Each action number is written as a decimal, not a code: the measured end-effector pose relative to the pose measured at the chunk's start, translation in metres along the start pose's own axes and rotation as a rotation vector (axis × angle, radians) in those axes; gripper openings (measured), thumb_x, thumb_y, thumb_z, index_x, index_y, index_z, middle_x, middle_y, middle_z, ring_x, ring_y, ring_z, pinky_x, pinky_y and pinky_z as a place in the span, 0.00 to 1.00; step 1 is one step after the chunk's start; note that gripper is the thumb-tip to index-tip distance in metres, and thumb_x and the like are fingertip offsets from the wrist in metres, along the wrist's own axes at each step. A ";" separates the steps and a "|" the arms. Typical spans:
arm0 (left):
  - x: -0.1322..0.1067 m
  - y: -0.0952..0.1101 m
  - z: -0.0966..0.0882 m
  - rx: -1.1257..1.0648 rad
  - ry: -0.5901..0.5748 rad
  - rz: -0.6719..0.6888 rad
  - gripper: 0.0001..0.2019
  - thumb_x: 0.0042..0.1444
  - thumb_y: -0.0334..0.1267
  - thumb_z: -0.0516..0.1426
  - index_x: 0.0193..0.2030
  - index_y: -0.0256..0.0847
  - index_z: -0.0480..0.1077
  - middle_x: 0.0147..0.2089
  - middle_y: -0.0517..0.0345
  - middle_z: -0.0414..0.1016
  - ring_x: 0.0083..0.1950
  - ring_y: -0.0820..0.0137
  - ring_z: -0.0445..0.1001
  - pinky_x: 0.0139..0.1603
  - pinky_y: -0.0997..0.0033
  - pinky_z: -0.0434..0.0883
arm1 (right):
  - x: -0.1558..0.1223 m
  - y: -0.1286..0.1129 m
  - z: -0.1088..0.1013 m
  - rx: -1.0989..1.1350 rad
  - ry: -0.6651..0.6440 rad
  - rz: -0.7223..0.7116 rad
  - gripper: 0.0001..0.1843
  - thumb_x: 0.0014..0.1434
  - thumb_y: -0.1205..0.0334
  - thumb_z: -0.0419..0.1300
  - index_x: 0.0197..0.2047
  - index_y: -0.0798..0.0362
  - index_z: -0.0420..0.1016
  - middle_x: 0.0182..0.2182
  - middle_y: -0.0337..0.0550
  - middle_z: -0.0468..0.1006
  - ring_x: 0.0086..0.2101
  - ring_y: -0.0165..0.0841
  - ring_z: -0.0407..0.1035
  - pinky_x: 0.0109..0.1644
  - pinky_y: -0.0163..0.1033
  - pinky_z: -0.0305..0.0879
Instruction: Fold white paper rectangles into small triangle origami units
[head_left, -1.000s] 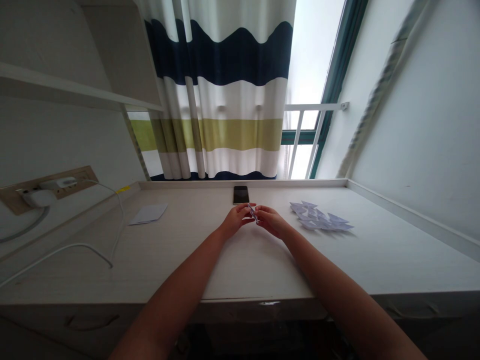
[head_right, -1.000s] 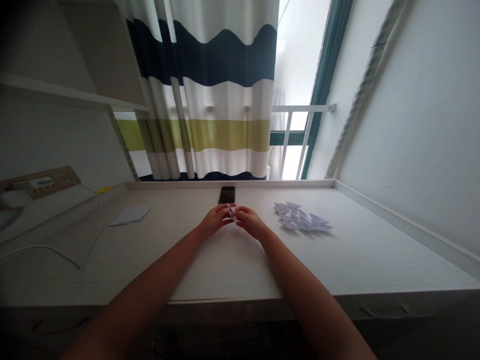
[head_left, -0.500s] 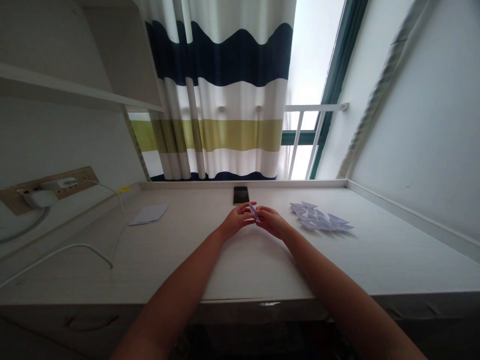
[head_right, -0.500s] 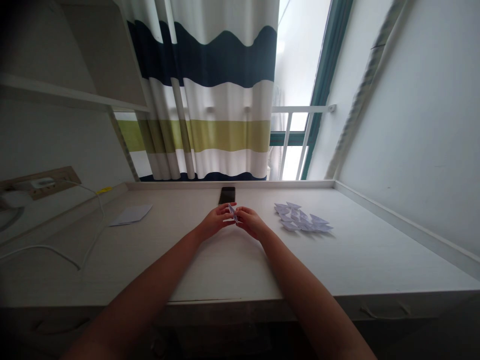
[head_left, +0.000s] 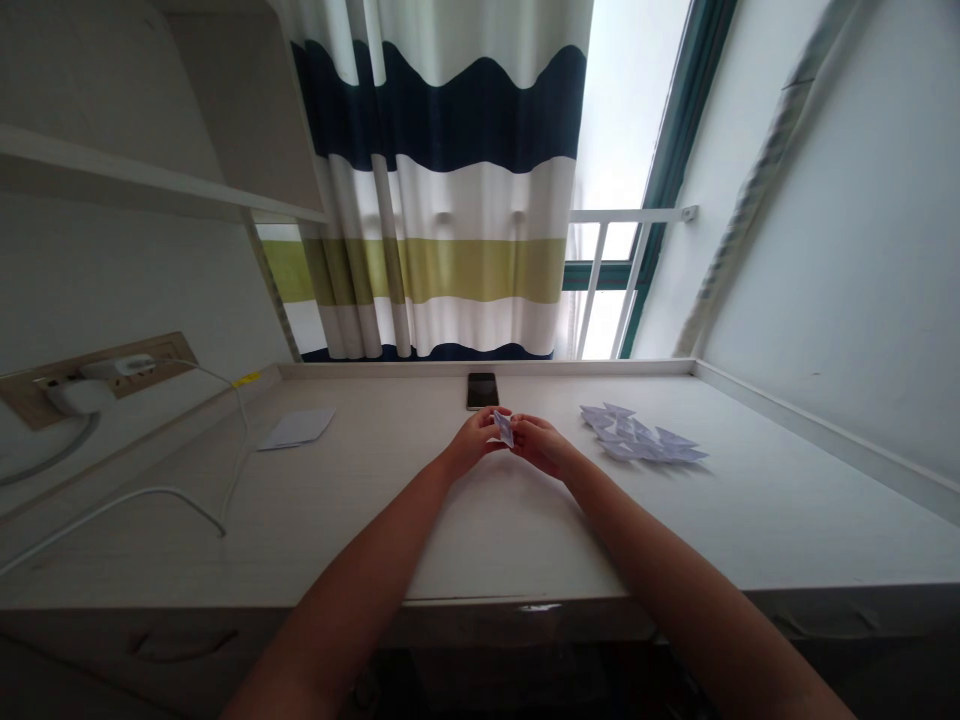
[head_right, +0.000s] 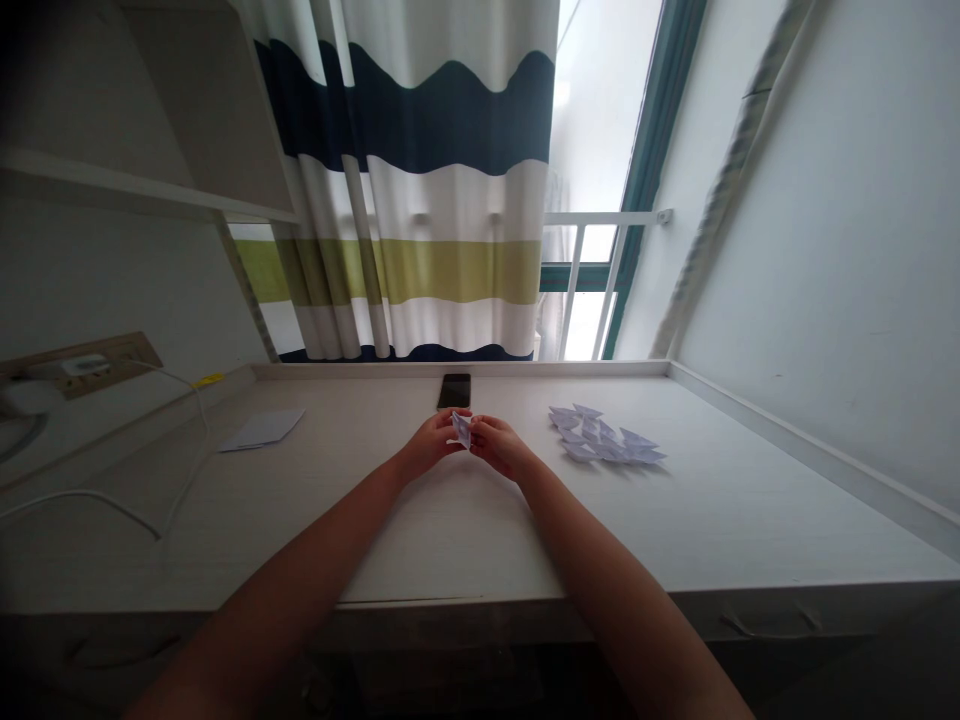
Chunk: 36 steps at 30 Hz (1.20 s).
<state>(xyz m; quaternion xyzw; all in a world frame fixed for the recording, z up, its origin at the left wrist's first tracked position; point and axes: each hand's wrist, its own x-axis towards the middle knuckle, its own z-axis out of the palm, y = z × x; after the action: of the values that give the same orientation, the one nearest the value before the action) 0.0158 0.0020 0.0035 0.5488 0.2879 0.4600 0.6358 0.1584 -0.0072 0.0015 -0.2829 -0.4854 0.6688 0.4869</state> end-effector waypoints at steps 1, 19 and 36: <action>0.000 0.000 0.000 0.002 0.004 0.000 0.13 0.42 0.30 0.57 0.39 0.38 0.67 0.37 0.54 0.72 0.36 0.70 0.71 0.43 0.62 0.67 | 0.000 0.000 -0.001 0.007 -0.004 0.000 0.08 0.44 0.60 0.62 0.28 0.55 0.71 0.27 0.40 0.71 0.29 0.28 0.65 0.36 0.37 0.61; 0.002 -0.004 0.004 0.166 0.160 0.047 0.09 0.45 0.29 0.55 0.36 0.36 0.66 0.32 0.56 0.70 0.31 0.74 0.70 0.36 0.67 0.70 | 0.003 0.004 -0.004 -0.010 0.038 0.067 0.11 0.40 0.60 0.65 0.23 0.55 0.67 0.25 0.36 0.70 0.28 0.25 0.64 0.29 0.31 0.55; -0.001 0.002 0.005 0.124 0.195 -0.018 0.14 0.44 0.27 0.51 0.40 0.37 0.65 0.31 0.56 0.70 0.30 0.74 0.69 0.32 0.71 0.69 | 0.003 0.002 0.001 0.104 0.088 0.071 0.09 0.40 0.62 0.64 0.24 0.56 0.68 0.20 0.35 0.68 0.23 0.23 0.61 0.24 0.29 0.53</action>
<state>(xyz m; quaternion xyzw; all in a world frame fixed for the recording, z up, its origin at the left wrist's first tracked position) 0.0189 -0.0012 0.0063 0.5371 0.3811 0.4867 0.5739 0.1557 -0.0045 0.0002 -0.3035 -0.4175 0.6971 0.4977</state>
